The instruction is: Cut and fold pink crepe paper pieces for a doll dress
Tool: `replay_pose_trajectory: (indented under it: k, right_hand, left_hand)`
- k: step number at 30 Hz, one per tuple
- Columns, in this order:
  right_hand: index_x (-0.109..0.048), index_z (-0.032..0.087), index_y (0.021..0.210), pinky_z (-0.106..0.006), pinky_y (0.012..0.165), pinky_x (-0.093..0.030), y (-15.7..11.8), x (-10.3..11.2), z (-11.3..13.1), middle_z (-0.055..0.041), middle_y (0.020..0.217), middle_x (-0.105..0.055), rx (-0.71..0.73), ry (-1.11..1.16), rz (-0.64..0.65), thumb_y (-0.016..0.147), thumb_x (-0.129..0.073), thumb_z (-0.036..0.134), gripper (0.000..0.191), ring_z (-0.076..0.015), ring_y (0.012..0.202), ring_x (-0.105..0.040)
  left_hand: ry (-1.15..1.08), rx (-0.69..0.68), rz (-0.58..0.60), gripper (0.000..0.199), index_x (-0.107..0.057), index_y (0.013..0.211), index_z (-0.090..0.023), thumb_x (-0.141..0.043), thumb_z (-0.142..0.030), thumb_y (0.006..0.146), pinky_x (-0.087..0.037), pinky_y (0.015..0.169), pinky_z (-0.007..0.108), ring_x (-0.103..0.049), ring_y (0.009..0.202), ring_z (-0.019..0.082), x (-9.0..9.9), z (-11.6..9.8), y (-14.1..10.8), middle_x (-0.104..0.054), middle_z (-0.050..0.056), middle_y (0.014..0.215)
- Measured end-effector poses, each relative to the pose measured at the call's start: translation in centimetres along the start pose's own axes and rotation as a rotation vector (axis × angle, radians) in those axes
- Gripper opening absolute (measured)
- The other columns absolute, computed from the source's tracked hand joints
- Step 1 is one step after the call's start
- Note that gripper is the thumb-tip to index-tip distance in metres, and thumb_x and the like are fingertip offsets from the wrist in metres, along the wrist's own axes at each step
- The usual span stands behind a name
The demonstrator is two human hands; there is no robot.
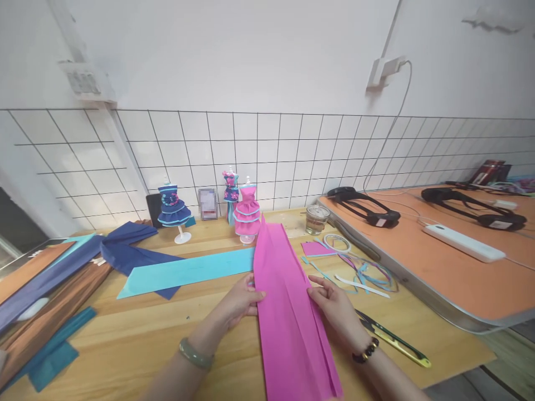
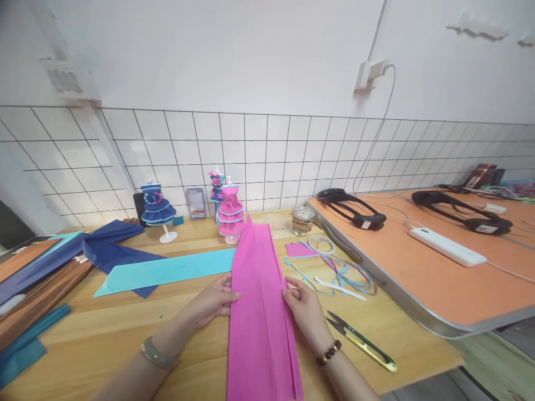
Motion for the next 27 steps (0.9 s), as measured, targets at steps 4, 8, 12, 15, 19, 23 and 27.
replay_pose_trajectory:
  k: [4,8,12,15,19,23,27]
  right_hand:
    - [-0.048,0.009,0.111,-0.021,0.043,-0.029,-0.5,1.3,0.0,0.0097,0.044,-0.039,0.015,-0.051,-0.032,0.067,-0.056,0.039,0.055,-0.0089,0.041,-0.037]
    - [-0.048,0.010,0.109,-0.022,0.044,-0.029,-0.7,1.4,-0.2,0.0103,0.044,-0.037,-0.008,-0.065,-0.032,0.067,-0.057,0.040,0.053,-0.0089,0.041,-0.037]
    - [-0.047,0.011,0.110,-0.022,0.047,-0.032,-0.6,0.8,-0.3,0.0087,0.049,-0.043,-0.003,0.000,0.036,0.068,-0.058,0.039,0.052,-0.0099,0.045,-0.043]
    - [-0.045,0.011,0.114,-0.022,0.045,-0.032,-1.2,0.8,-0.6,0.0082,0.050,-0.045,-0.027,0.012,0.073,0.069,-0.059,0.038,0.054,-0.0094,0.044,-0.043]
    - [-0.043,0.012,0.118,-0.021,0.043,-0.035,-2.9,1.4,-1.2,0.0054,0.054,-0.052,-0.093,-0.026,0.078,0.069,-0.060,0.034,0.056,-0.0104,0.047,-0.049]
    - [-0.040,0.015,0.123,-0.021,0.041,-0.038,-4.9,1.9,-1.9,0.0038,0.059,-0.055,-0.111,-0.086,0.093,0.070,-0.059,0.030,0.059,-0.0113,0.048,-0.051]
    - [-0.043,0.015,0.122,-0.022,0.046,-0.039,-6.5,2.2,-2.5,0.0039,0.059,-0.056,-0.068,-0.217,0.084,0.070,-0.058,0.025,0.055,-0.0117,0.050,-0.053]
  left_hand:
    - [0.031,-0.029,-0.051,0.063,-0.039,0.120,-0.019,-0.067,-0.015,0.063,-0.050,0.069,0.034,-0.063,0.071,0.017,-0.1,0.3,0.4,-0.065,0.005,0.081]
    - [0.040,-0.065,-0.107,0.072,-0.032,0.127,-0.019,-0.066,-0.016,0.064,-0.049,0.066,0.031,-0.063,0.068,0.016,-0.1,0.1,0.7,-0.065,0.004,0.077]
    - [0.107,-0.094,-0.188,0.079,-0.019,0.133,-0.016,-0.063,-0.018,0.067,-0.049,0.063,0.030,-0.063,0.066,0.017,0.6,-0.2,0.8,-0.064,0.004,0.076]
    - [0.283,-0.196,-0.254,0.075,-0.016,0.134,-0.015,-0.057,-0.023,0.072,-0.050,0.062,0.031,-0.061,0.067,0.016,1.4,-1.1,0.7,-0.062,0.007,0.086]
    - [0.705,-0.459,-0.367,0.055,-0.037,0.126,-0.017,-0.053,-0.028,0.075,-0.047,0.078,0.036,-0.057,0.089,0.020,1.6,-3.2,-0.2,-0.053,0.011,0.110]
    - [1.089,-0.666,-0.308,0.035,-0.052,0.113,-0.020,-0.048,-0.026,0.079,-0.037,0.093,0.041,-0.048,0.107,0.024,-0.9,-4.1,-1.1,-0.054,0.009,0.112]
    - [1.212,-0.726,-0.117,0.027,-0.057,0.106,-0.021,-0.046,-0.026,0.082,-0.037,0.091,0.039,-0.050,0.103,0.023,-4.0,-3.6,-1.7,-0.058,0.008,0.107]
Point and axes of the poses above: each hand's wrist, its own y-axis towards the middle knuckle, its own x-axis out of the back of the hand, z = x × y, the point moved 7 cm from there along y, towards the middle knuckle
